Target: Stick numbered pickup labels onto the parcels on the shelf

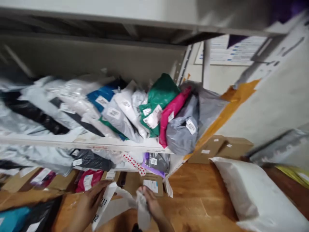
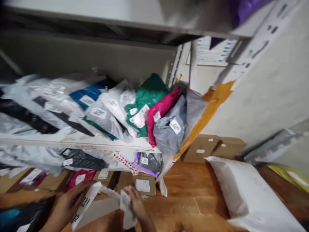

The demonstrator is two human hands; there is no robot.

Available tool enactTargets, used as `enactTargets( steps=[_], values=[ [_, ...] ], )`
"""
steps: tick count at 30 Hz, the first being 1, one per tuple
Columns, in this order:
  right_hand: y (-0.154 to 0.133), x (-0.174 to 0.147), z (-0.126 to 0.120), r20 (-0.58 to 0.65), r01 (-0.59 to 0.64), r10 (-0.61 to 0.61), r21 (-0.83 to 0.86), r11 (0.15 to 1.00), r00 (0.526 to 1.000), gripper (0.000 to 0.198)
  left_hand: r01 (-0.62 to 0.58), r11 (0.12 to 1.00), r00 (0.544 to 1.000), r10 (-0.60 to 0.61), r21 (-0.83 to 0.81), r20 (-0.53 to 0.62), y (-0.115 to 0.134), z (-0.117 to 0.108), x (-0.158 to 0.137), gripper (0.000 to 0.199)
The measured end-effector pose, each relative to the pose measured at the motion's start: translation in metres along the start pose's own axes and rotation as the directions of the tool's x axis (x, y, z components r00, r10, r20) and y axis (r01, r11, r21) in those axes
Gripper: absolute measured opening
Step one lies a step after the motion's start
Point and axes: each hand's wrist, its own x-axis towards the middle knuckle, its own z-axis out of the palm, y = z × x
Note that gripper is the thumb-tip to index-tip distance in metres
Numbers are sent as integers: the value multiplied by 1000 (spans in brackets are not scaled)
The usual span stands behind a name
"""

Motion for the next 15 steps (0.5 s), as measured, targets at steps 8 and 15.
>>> enactTargets(
  steps=[8, 15],
  values=[
    [5, -58, 242, 639, 250, -178, -24, 968, 748, 61, -170, 961, 949, 219, 220, -225, -68, -127, -145, 36],
    [71, -155, 457, 688, 306, -292, 107, 946, 665, 25, 136, 923, 885, 49, 359, -462, -110, -253, -310, 33]
  ],
)
